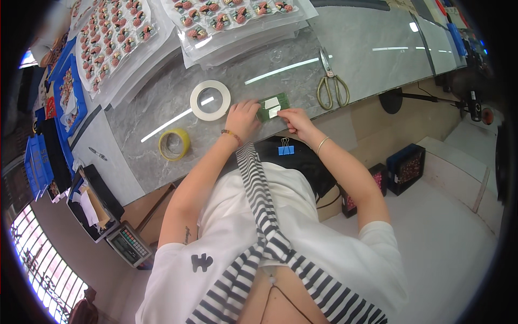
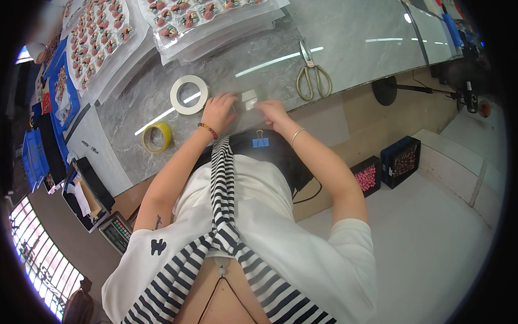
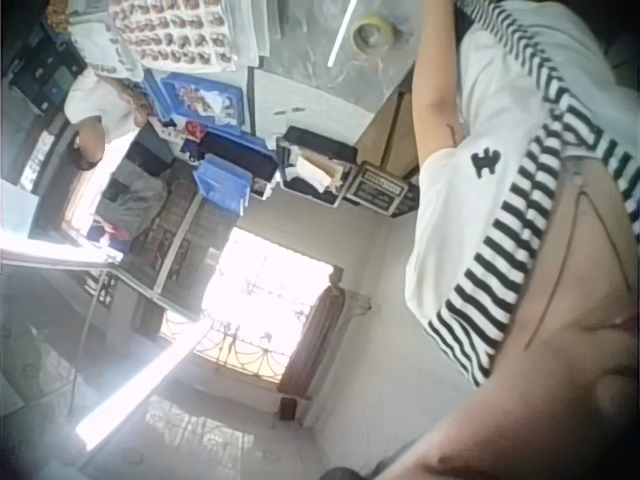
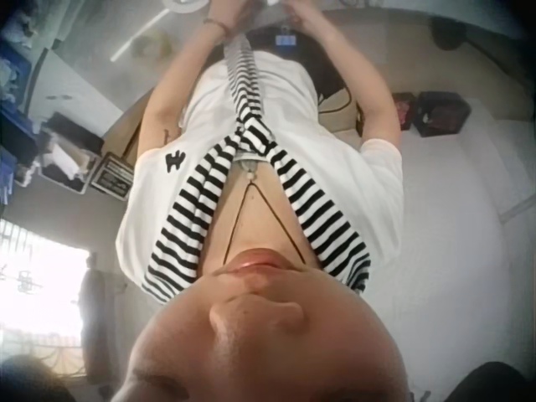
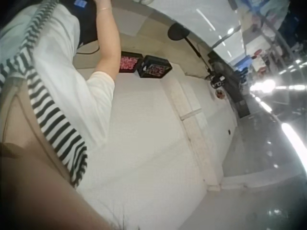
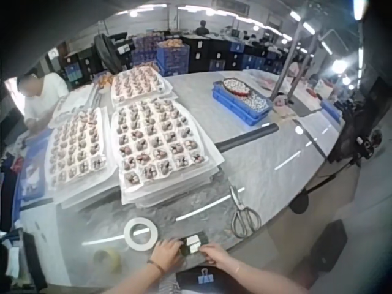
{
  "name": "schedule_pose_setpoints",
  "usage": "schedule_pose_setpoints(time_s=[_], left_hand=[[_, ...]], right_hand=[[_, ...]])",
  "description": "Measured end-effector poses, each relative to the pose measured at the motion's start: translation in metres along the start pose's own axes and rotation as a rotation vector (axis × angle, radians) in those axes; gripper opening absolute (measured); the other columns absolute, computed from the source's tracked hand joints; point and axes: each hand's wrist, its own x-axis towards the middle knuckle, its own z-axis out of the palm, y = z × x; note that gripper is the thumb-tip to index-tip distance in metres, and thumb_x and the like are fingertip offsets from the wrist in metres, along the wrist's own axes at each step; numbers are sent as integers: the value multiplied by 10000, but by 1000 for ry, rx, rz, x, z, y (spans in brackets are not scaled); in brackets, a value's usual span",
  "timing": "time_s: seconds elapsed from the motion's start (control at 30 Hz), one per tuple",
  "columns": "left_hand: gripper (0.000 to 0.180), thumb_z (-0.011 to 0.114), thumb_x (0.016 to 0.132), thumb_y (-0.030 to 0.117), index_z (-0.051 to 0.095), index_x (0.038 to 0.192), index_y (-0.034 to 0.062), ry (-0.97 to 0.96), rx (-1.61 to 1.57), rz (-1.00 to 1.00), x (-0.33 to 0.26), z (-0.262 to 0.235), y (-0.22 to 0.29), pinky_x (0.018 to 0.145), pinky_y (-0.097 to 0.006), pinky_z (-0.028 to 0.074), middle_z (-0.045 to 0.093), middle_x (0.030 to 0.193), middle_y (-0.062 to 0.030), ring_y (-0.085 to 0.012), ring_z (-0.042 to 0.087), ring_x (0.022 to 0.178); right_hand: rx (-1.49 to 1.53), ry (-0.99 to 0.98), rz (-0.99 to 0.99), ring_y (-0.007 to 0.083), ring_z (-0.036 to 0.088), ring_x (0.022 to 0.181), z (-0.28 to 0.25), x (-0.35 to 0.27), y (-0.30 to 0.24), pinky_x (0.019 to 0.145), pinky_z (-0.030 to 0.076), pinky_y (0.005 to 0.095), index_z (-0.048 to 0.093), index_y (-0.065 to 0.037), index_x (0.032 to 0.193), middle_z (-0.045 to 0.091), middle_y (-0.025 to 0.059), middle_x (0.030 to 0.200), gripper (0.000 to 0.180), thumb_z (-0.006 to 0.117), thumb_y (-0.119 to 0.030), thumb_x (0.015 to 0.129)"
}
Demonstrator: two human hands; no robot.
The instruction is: Cutting tape and applying it to small electronic or plastic components.
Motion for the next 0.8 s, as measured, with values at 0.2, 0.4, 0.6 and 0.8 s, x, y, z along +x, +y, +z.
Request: schedule_pose_setpoints(time_s=[0.2, 0.4, 0.6, 0.8], left_hand=[[519, 764, 633, 149, 554, 1107, 135, 6, -18, 2, 0, 1, -3, 945, -411, 396, 571, 1244, -44, -243, 506, 1181], [502, 761, 642, 157, 560, 1101, 130, 0, -21, -13, -1, 1, -2, 969, -425, 378, 568, 1255, -40, -233, 504, 1186], [488, 762, 644, 163, 565, 1089, 123, 3, -17, -27, -1, 3, -2, 991, -428, 359, 567, 1257, -41, -227, 500, 1193], [484, 762, 647, 162, 566, 1088, 123, -5, -13, -24, -1, 1, -2, 1000, -429, 352, 565, 1266, -40, -224, 498, 1197]], right_hand=[[-35, 91, -31, 34, 338, 465, 6, 2, 1, 397, 233, 210, 672, -49, 908, 457, -61, 628, 160, 688, -183, 820], [-76, 119, -61, 43, 332, 452, 10, 6, 1, 388, 225, 222, 684, -35, 907, 467, -53, 620, 170, 688, -179, 816], [-66, 143, -50, 47, 331, 445, 12, 9, 2, 380, 224, 228, 680, -17, 913, 464, -43, 616, 184, 682, -170, 812], [-76, 172, -55, 50, 341, 435, 12, 13, 6, 372, 234, 228, 668, -9, 863, 470, -33, 619, 166, 680, -162, 800]])
